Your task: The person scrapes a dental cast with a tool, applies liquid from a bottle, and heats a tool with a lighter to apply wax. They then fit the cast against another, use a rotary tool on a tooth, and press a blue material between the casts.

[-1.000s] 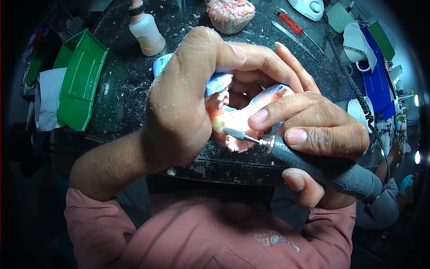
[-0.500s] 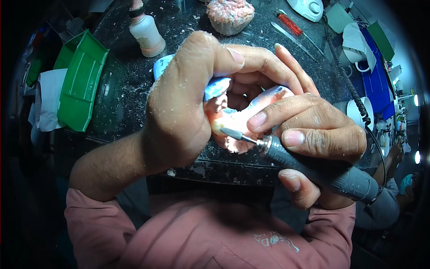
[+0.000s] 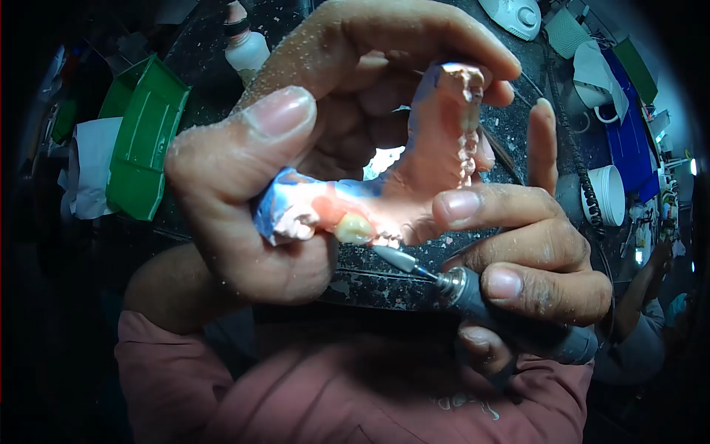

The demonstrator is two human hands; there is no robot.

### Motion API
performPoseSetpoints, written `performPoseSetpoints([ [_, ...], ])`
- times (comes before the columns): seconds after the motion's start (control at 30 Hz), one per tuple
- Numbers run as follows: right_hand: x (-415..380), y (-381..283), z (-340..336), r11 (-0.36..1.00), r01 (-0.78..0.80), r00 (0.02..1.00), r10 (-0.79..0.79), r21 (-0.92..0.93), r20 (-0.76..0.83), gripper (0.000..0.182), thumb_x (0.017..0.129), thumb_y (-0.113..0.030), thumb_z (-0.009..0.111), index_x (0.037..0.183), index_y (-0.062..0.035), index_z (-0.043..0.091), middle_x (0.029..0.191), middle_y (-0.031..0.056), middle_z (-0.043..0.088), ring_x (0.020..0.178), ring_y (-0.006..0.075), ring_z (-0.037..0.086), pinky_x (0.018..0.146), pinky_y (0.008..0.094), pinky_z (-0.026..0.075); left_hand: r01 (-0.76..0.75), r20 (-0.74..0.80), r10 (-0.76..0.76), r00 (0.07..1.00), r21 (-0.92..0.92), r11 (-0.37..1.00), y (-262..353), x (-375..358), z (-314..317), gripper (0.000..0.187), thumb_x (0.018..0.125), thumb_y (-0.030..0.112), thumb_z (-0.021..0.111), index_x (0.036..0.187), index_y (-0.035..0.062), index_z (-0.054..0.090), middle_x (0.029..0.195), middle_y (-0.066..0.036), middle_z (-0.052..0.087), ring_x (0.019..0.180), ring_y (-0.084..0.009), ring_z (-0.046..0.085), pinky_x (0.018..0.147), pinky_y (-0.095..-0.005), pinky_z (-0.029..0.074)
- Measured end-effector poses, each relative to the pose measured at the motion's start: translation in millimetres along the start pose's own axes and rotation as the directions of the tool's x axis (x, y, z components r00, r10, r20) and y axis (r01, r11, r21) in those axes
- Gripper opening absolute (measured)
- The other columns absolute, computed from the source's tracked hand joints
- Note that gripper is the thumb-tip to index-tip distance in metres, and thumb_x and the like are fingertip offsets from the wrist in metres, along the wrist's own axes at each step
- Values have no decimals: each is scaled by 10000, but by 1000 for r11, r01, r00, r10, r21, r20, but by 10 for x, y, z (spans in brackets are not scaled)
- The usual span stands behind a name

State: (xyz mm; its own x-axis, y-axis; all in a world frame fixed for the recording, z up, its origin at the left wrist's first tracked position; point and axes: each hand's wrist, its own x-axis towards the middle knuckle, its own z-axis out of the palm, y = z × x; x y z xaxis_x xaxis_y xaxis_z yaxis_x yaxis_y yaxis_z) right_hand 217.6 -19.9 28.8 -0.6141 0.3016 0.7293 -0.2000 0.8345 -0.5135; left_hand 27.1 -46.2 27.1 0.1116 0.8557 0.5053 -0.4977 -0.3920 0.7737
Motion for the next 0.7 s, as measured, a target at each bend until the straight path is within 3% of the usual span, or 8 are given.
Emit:
performPoseSetpoints([
  [0.53, 57, 41, -10, 997, -63, 998, 62, 39, 29, 283, 809, -207, 684, 1012, -93, 523, 753, 54, 582, 857, 261, 665, 1111, 662, 145, 0, 17, -2, 1000, 98, 995, 18, -1, -8, 707, 861, 506, 396, 1234, -89, 471, 1098, -258, 577, 839, -248, 616, 778, -341, 511],
  [0.6, 61, 285, -30, 945, 325, 942, -327, 37, 75, 290, 803, -212, 679, 1012, -89, 522, 752, 55, 581, 840, 258, 664, 1114, 646, 160, 4, 13, -5, 1000, 102, 995, 20, -4, 0, 706, 861, 507, 396, 1234, -87, 471, 1101, -259, 577, 842, -249, 616, 779, -343, 510],
  [0.7, 58, 251, -26, 961, 275, 959, -277, 31, 60, 290, 801, -211, 679, 1012, -87, 522, 753, 55, 581, 837, 257, 664, 1112, 646, 163, 11, -3, -11, 1000, 115, 993, 25, -3, 7, 703, 861, 510, 395, 1234, -81, 472, 1109, -259, 574, 848, -252, 614, 783, -348, 508],
])
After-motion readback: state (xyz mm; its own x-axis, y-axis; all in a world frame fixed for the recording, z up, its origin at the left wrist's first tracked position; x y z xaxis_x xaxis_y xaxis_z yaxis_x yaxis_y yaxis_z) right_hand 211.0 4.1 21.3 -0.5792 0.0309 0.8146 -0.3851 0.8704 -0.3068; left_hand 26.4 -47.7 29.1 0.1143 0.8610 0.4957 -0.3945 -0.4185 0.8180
